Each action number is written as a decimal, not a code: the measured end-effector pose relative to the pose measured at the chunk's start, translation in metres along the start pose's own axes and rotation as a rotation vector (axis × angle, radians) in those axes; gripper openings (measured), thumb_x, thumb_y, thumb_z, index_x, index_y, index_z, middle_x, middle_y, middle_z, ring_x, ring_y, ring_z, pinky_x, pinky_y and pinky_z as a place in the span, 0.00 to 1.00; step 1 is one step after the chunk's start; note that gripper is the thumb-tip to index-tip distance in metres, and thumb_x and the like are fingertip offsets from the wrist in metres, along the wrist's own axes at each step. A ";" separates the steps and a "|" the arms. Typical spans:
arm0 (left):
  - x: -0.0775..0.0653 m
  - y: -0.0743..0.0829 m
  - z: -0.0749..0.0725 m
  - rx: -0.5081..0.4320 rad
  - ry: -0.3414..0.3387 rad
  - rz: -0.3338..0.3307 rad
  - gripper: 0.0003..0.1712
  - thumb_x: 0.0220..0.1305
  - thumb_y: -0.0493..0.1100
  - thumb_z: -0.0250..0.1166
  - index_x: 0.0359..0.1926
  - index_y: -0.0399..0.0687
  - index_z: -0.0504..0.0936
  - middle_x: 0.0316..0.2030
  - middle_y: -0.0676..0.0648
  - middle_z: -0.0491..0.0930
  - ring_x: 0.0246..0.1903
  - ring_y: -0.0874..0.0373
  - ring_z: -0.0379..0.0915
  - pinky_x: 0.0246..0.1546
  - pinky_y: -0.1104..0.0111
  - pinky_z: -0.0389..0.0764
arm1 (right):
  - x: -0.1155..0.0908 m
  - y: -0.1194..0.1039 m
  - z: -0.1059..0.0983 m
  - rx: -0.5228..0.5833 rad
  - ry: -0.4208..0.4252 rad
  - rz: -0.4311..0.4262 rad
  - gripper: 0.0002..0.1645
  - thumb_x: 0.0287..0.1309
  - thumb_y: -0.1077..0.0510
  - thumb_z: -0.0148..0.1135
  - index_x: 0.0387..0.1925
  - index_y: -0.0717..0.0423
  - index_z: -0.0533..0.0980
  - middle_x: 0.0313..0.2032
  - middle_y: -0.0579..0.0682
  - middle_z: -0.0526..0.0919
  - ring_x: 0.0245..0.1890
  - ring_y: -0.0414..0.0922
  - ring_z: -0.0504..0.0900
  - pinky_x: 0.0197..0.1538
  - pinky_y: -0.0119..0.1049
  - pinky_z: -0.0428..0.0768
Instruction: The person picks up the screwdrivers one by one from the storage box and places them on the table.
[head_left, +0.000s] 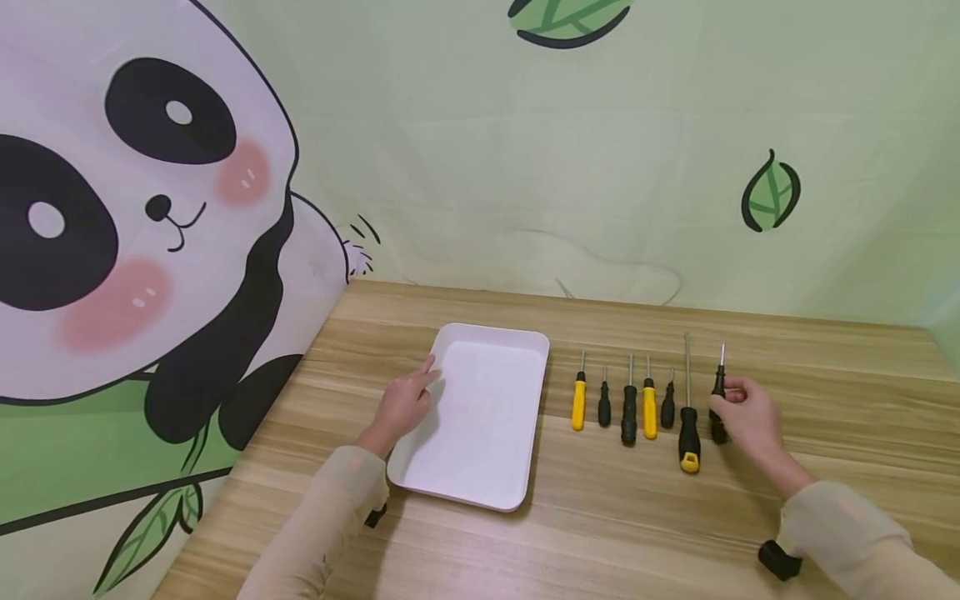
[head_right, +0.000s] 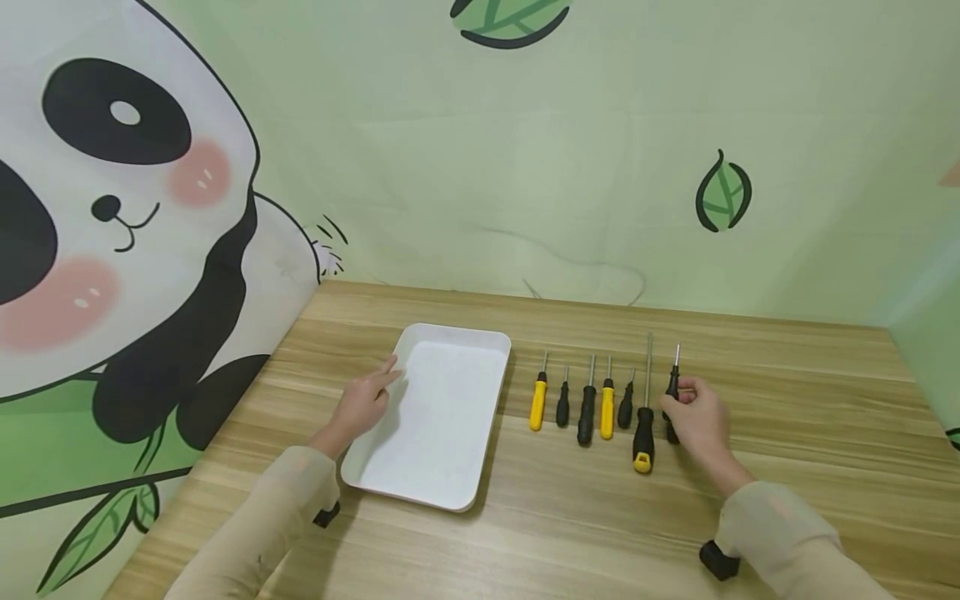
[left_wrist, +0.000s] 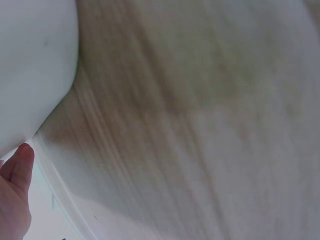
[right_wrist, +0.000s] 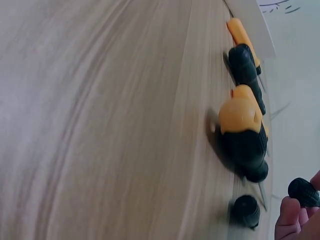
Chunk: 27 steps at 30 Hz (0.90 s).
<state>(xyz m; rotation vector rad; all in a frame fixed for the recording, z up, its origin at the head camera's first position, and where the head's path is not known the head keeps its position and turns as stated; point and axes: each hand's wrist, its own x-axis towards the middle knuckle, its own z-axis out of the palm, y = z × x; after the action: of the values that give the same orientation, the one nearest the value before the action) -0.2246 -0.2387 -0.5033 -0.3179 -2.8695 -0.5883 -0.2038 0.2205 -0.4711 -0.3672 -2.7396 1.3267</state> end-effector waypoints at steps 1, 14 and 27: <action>0.000 0.000 0.000 -0.001 0.000 0.001 0.23 0.50 0.31 0.49 0.49 0.42 0.77 0.59 0.47 0.67 0.54 0.47 0.68 0.44 0.57 0.73 | 0.001 0.001 -0.001 0.001 0.003 0.003 0.22 0.47 0.61 0.54 0.45 0.70 0.70 0.32 0.54 0.75 0.24 0.30 0.65 0.24 0.22 0.68; 0.000 0.001 -0.001 -0.005 0.005 0.011 0.23 0.51 0.30 0.49 0.49 0.41 0.77 0.58 0.46 0.67 0.53 0.46 0.68 0.43 0.57 0.74 | 0.006 0.025 -0.010 -0.051 -0.009 0.043 0.22 0.49 0.57 0.55 0.43 0.69 0.71 0.31 0.56 0.78 0.22 0.28 0.66 0.25 0.24 0.66; 0.000 -0.001 0.000 -0.003 0.005 0.016 0.23 0.51 0.31 0.49 0.49 0.41 0.77 0.59 0.46 0.67 0.54 0.46 0.68 0.44 0.57 0.74 | 0.008 0.041 -0.011 -0.096 -0.106 0.066 0.26 0.51 0.55 0.54 0.45 0.73 0.68 0.38 0.66 0.76 0.30 0.44 0.73 0.25 0.27 0.69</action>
<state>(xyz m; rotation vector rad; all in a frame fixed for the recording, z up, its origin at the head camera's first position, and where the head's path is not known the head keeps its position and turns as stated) -0.2248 -0.2392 -0.5037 -0.3395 -2.8590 -0.5891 -0.2022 0.2550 -0.4964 -0.4095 -2.9103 1.2681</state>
